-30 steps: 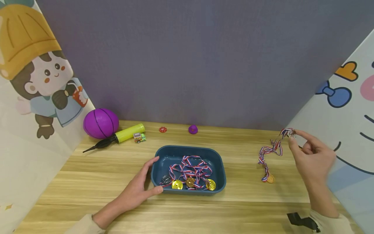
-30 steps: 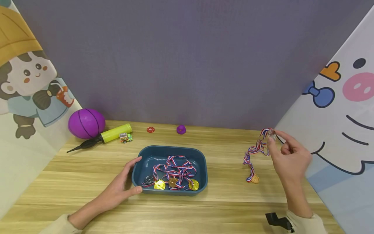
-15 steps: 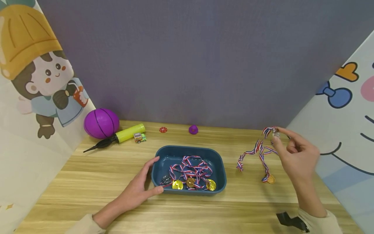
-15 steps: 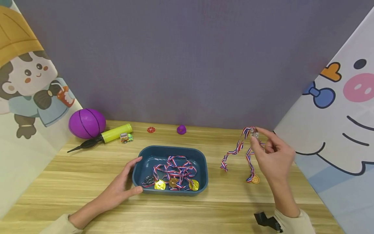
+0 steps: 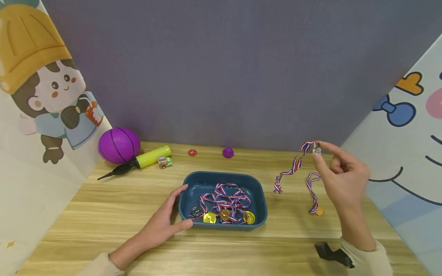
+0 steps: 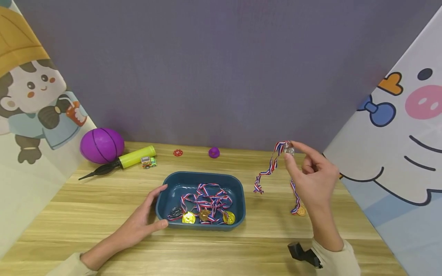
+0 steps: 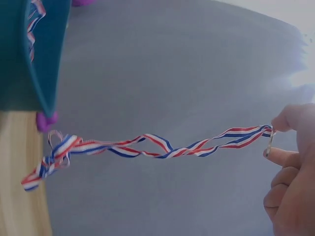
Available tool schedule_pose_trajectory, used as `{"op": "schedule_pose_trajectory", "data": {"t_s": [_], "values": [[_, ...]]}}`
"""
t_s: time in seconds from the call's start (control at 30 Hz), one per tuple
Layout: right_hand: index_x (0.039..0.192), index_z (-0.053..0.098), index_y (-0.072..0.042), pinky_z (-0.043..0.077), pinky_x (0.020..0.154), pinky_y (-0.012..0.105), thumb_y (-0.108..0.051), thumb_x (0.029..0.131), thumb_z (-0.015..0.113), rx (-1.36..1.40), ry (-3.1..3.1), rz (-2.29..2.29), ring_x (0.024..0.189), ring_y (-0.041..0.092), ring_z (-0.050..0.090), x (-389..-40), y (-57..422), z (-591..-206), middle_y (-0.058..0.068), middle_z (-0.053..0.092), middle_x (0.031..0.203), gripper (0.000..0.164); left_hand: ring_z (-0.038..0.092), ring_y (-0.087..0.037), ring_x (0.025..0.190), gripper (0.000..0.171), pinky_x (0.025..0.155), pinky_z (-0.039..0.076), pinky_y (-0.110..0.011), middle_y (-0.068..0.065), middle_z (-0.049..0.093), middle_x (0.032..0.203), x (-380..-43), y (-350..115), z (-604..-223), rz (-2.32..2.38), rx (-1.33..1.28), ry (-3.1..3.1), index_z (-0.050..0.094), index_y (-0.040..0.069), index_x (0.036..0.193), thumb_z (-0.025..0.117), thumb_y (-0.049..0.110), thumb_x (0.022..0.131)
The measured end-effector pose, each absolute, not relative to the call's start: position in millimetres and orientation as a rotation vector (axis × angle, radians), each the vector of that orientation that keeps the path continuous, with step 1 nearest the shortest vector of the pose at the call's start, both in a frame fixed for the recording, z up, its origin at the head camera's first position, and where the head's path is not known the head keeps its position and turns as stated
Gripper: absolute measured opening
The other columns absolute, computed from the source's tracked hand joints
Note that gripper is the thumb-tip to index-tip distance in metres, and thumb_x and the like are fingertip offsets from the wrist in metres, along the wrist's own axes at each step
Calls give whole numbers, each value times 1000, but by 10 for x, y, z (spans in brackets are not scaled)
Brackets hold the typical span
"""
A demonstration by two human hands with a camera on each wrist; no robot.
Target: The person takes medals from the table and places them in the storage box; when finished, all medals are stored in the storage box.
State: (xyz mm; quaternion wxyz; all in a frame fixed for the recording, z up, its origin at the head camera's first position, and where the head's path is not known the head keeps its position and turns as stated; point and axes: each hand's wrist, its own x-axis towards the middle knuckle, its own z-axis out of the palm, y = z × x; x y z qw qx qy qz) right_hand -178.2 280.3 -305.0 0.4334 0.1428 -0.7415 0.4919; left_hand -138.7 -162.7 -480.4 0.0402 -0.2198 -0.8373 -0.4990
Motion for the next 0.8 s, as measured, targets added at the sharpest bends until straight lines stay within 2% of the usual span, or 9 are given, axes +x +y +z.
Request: {"op": "schedule_pose_trajectory", "data": {"t_s": [0.37,0.43,0.6,0.67,0.8], "values": [[115,78,17,12,47,20,21,86,75,563,-1782,1243,55,9,15,-1680,2525,-2920,-1,18,61,30,50,-43,153,101,125,38,-61,-19,50,167,-1381,-1622,-4792,-1537,-670,-2563,28,21,175,89,29,95],[115,78,17,12,48,19,21,85,74,593,-1775,1241,55,8,15,-1657,2494,-2909,-1,19,61,30,50,-43,152,101,126,38,-59,-19,51,167,-1381,-1624,-4795,-1538,-674,-2559,28,22,175,89,28,95],[115,77,19,11,46,19,22,84,74,694,-1724,1307,54,7,16,-1609,2444,-2906,-1,19,62,31,51,-42,152,101,124,38,-64,-18,52,166,-1389,-1625,-4799,-1528,-677,-2563,27,26,175,89,29,95],[116,77,18,12,45,18,22,83,75,723,-1750,1301,54,8,16,-1605,2433,-2922,-1,20,62,33,51,-42,152,101,124,38,-67,-17,52,166,-1390,-1625,-4798,-1521,-674,-2568,27,26,175,89,30,95],[118,79,13,15,46,18,22,80,79,754,-1884,1206,54,11,16,-1634,2410,-2984,-1,22,61,39,51,-42,152,101,125,38,-62,-17,52,166,-1388,-1627,-4794,-1525,-670,-2569,28,24,175,89,29,95]]}}
